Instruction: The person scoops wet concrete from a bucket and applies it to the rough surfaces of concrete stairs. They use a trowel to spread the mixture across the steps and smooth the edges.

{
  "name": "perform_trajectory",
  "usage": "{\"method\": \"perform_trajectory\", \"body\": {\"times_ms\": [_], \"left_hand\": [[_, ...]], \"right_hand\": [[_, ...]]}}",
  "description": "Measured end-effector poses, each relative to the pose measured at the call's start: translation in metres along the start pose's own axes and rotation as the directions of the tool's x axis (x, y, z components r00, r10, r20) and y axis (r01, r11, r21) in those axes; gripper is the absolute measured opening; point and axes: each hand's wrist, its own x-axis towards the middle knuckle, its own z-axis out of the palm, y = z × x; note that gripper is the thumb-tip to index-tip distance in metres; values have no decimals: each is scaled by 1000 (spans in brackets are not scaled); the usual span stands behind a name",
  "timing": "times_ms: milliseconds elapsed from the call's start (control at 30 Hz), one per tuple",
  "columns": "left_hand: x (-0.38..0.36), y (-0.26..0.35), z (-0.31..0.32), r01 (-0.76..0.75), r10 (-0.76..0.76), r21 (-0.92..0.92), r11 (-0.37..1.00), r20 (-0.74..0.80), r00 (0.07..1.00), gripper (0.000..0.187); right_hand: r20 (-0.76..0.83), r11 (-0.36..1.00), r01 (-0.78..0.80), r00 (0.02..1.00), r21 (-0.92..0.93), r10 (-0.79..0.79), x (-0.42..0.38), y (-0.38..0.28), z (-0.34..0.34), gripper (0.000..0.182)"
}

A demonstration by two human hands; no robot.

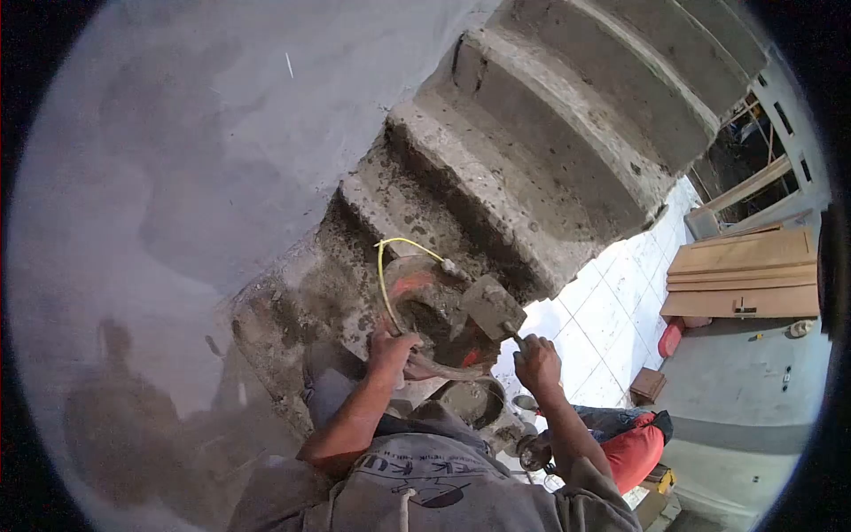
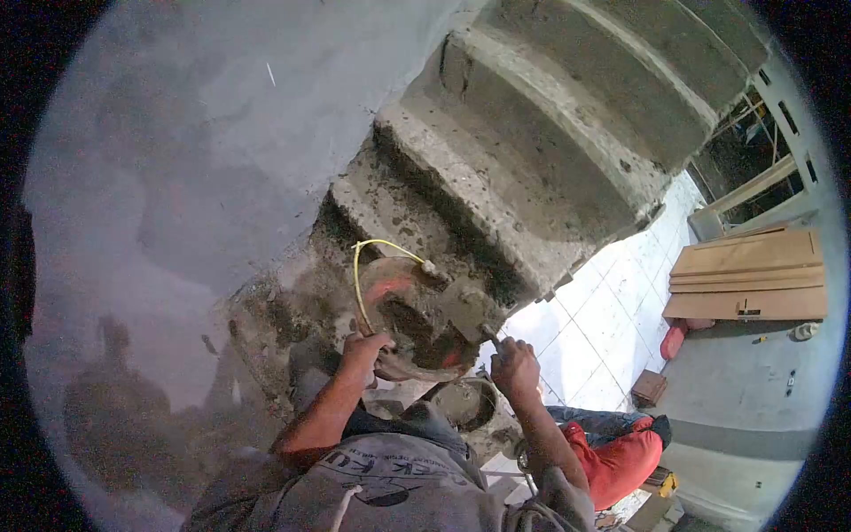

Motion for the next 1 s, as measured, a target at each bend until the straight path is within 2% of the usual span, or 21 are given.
{"method": "perform_trajectory", "body": {"times_ms": [33,100,133,167,233,300,333,400,433,500,567,633,667,700,733,800,833,900,933,967,1000], "left_hand": [[11,5,2,-50,50,12,999,-16,999,15],[39,7,6,105,-107,73,992,20,994,23],[34,22,5,11,-15,146,989,29,999,40],[35,45,2,-3,-1,136,991,29,1000,40],[30,75,-5,-227,229,85,970,-8,973,43],[49,85,-14,-207,210,-45,977,102,972,52],[42,114,-14,-200,191,112,973,88,978,59],[9,191,-11,0,-26,178,984,145,989,74],[15,186,-16,1,-31,190,982,155,987,74],[57,142,-38,-337,325,172,926,97,941,78],[54,160,-43,-485,478,176,856,85,874,80],[22,220,-43,-173,159,164,971,95,983,84],[35,218,-51,22,-53,191,981,160,986,87],[48,215,-60,207,-263,249,946,217,940,89],[43,227,-56,117,-149,256,960,108,983,83],[42,231,-49,14,2,262,965,-62,998,42],[42,233,-45,-34,78,279,960,-146,986,30],[58,231,-38,9,23,225,974,-138,990,31],[64,232,-35,28,0,204,979,-136,991,31],[71,232,-30,76,-24,334,940,-158,987,36],[79,234,-24,120,-40,450,885,-184,982,41]], "right_hand": [[8,1000,2,1000,-11,-2,7,-7,-2,24],[5,995,-90,996,-47,90,20,-22,-19,24],[52,986,-144,987,-88,149,27,-29,-28,24],[69,955,-256,961,-147,268,31,-21,-22,23],[107,985,-36,993,-168,54,44,-38,-45,23],[186,967,-189,958,-170,220,62,-64,-68,25],[208,975,-172,958,-139,198,68,-76,-80,27],[250,975,-204,943,-89,220,84,-108,-102,29],[248,972,-220,940,-87,235,87,-119,-111,29],[362,972,-204,903,-115,232,99,-139,-127,28],[380,964,-224,887,-144,263,105,-161,-151,29],[345,977,-182,915,-113,210,100,-173,-169,29],[294,983,-167,938,-79,183,97,-168,-170,27],[263,990,-144,955,0,139,102,-180,-188,25],[277,990,-137,951,-27,139,109,-195,-206,26],[238,986,-163,958,-14,162,117,-202,-215,28],[269,985,-170,948,-32,172,123,-199,-213,29],[233,988,-153,962,22,143,136,-208,-220,30],[288,981,-191,939,-22,189,148,-215,-225,31],[338,972,-226,911,-69,236,160,-220,-227,32],[352,976,-188,911,-114,216,169,-219,-225,32]]}}
